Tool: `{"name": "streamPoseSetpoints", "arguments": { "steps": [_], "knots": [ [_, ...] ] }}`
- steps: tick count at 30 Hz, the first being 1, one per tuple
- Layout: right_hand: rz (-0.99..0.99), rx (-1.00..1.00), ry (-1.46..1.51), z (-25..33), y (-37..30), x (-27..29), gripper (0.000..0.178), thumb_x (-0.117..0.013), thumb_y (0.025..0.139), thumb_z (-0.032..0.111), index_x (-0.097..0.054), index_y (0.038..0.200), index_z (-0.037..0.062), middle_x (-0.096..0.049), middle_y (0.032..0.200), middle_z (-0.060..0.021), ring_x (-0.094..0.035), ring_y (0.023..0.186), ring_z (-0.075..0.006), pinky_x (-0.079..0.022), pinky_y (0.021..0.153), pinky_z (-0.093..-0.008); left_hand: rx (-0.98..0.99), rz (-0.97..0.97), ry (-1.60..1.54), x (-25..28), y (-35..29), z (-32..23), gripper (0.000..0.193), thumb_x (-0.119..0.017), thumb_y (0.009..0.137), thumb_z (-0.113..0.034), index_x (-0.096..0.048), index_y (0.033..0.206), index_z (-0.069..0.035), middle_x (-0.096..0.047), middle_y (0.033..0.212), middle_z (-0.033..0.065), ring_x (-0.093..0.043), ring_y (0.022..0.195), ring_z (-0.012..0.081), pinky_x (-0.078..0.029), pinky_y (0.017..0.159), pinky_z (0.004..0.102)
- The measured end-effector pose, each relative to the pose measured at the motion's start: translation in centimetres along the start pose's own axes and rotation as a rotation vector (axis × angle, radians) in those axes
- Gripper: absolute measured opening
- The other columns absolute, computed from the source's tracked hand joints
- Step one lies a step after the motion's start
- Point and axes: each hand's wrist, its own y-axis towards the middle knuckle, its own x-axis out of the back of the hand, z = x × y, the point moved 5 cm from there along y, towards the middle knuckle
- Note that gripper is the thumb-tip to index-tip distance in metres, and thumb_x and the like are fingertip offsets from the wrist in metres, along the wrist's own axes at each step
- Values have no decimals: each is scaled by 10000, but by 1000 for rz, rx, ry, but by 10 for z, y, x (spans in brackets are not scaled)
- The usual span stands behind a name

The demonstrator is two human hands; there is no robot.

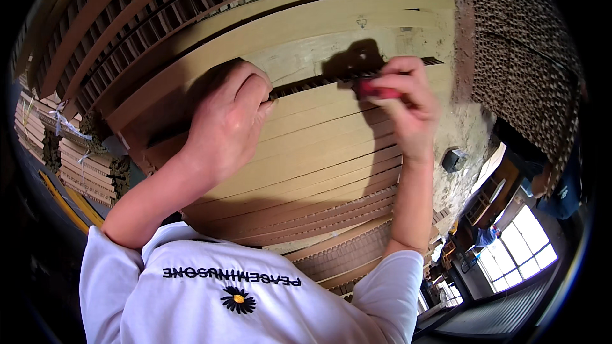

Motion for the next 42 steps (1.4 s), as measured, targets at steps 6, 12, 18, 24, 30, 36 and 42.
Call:
{"name": "streamPoseSetpoints", "arguments": {
  "steps": [6, 12, 18, 24, 30, 36, 42],
  "knots": [
    [-94, -78, 220, -11, -36, 19, 182, -797, 797, -14, -753, 967, 37, -596, 1133, -80, -592, 1029, -180, -496, 879, -286, -194, -116, 183, 17, 1, -23, 191, -656, 817, 117, -526, 907, 8, -579, 1038, 148, -581, 829, 314, -502, 756, 378],
    [13, -58, -18, 1, -31, 5, 176, -798, 835, 61, -754, 1001, 25, -608, 1165, -97, -603, 1016, -200, -508, 859, -296, -362, -335, 567, 106, 21, -65, 118, -657, 897, 63, -585, 974, 8, -669, 1147, 189, -654, 1033, 308, -551, 846, 336],
    [85, -28, -155, 0, -28, 2, 194, -804, 830, 78, -753, 1010, 27, -616, 1156, -96, -597, 1017, -203, -492, 857, -297, -228, -495, 293, 122, 14, -48, 188, -639, 913, 59, -631, 1091, 0, -636, 1257, 232, -631, 1141, 316, -532, 940, 356],
    [106, 14, -249, 4, -21, -3, 192, -792, 799, -4, -749, 984, 23, -619, 1102, -97, -624, 950, -207, -515, 793, -296, -136, 11, 212, 21, -20, -22, 296, -771, 778, 7, -637, 1041, 13, -608, 1042, 158, -618, 923, 347, -523, 767, 411],
    [98, 30, -278, 6, -20, -3, 219, -792, 761, -40, -748, 965, 27, -634, 1040, -96, -636, 902, -221, -525, 754, -304, -67, 32, 148, -1, -25, -5, 204, -747, 825, -8, -642, 999, 8, -598, 1005, 148, -604, 912, 344, -513, 774, 419],
    [150, 54, -321, 4, -20, -2, 167, -800, 803, 44, -748, 960, 21, -627, 1007, -71, -597, 904, -197, -481, 764, -283, -37, 42, 113, -6, -24, -2, 166, -739, 839, -18, -645, 975, -7, -600, 982, 141, -598, 905, 343, -502, 774, 415],
    [170, 136, -394, 8, -18, -4, 159, -787, 783, 20, -745, 936, 14, -617, 957, -68, -592, 879, -211, -479, 749, -293, -53, 43, 134, -6, -23, 0, 141, -721, 858, -11, -647, 978, -11, -598, 984, 133, -595, 892, 325, -492, 771, 390]
  ]
}}
